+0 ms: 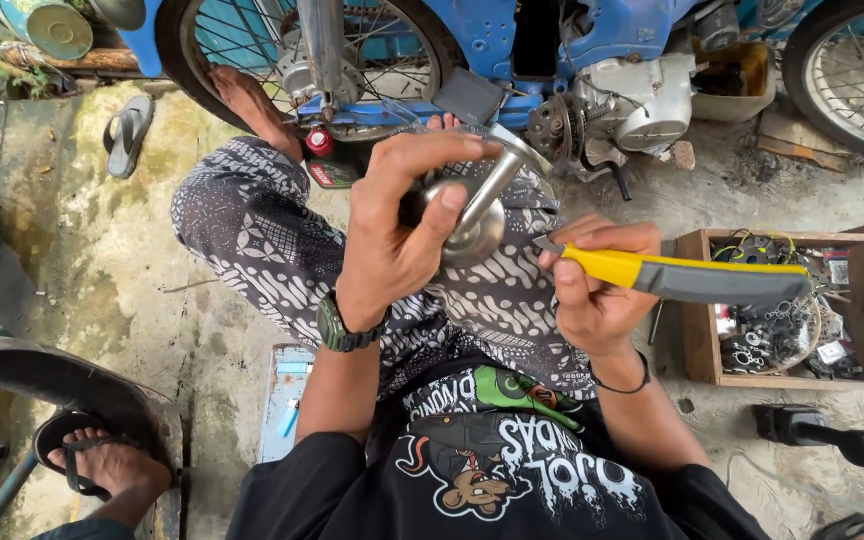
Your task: Scraping the surface of a metal door handle using a utility knife to remove imperfections or residue.
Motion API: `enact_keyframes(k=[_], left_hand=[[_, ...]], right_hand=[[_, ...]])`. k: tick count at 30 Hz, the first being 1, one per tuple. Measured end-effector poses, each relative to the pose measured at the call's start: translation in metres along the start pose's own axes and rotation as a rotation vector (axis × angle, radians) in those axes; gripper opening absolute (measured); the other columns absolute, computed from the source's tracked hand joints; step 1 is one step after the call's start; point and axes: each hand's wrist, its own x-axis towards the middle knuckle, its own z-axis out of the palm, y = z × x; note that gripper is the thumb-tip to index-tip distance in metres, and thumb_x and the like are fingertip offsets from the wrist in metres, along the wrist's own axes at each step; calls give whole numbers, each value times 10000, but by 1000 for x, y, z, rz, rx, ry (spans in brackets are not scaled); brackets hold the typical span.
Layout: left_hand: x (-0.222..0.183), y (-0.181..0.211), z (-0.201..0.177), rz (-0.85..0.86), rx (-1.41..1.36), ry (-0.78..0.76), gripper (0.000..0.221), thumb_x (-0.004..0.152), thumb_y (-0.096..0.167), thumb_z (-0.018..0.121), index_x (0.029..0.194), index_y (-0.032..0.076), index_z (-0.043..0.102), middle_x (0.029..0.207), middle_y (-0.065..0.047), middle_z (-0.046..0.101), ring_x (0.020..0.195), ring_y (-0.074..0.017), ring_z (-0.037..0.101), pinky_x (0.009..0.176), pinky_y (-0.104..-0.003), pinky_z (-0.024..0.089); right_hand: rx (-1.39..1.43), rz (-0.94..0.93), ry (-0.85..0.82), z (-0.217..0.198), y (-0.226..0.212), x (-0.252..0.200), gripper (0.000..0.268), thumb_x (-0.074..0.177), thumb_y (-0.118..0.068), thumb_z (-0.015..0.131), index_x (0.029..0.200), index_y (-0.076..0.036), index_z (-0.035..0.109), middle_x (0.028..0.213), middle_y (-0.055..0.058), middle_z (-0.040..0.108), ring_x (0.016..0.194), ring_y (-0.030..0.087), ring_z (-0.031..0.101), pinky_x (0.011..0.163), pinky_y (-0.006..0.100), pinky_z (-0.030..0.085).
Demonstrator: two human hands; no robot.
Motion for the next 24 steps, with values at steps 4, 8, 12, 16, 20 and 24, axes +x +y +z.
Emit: enact_keyframes(k=[4,8,12,16,20,24], left_hand=[[4,4,-4,42,28,-56,316,1102,351,501,1195,143,721,1219,-50,745,1130,-266,725,1096,-401,451],[2,5,-6,43,59,-94,463,1103,466,396,1149,181,758,1210,-56,745,1076,-274,735,1084,-408,432],[-3,-5,-7,91,117,-118,637,1065,633,323,1214,177,742,1224,-64,728,1087,-265,718,1089,-414,406],[-13,-10,-8,182,158,-135,644,987,667,525,1274,121,709,1205,-89,727,1177,-323,699,1094,-463,395],[-14,-3,-11,227,188,-146,722,835,543,848,1345,80,633,1205,-152,708,1258,-414,643,1103,-565,398],[-15,3,-13,216,205,-158,707,811,446,910,1341,75,624,1209,-154,707,1282,-435,626,1098,-599,412]], right_hand=[[21,-18,-4,5,3,8,203,991,-78,644,989,77,512,780,217,680,677,294,672,659,389,554],[67,-4,-18,5,6,6,215,1006,-97,625,1021,87,515,771,204,663,669,274,663,637,368,547],[74,-48,-36,7,10,7,264,995,-166,664,984,77,560,789,188,677,692,288,677,645,359,547],[144,-20,-44,7,6,9,329,890,-209,813,912,33,591,808,156,658,741,261,696,696,322,528],[247,-9,-70,11,2,16,306,798,-109,866,806,37,597,733,171,644,669,270,688,649,317,530],[349,-20,-52,11,8,17,295,781,-106,870,855,36,622,731,185,656,673,270,705,659,336,547]])
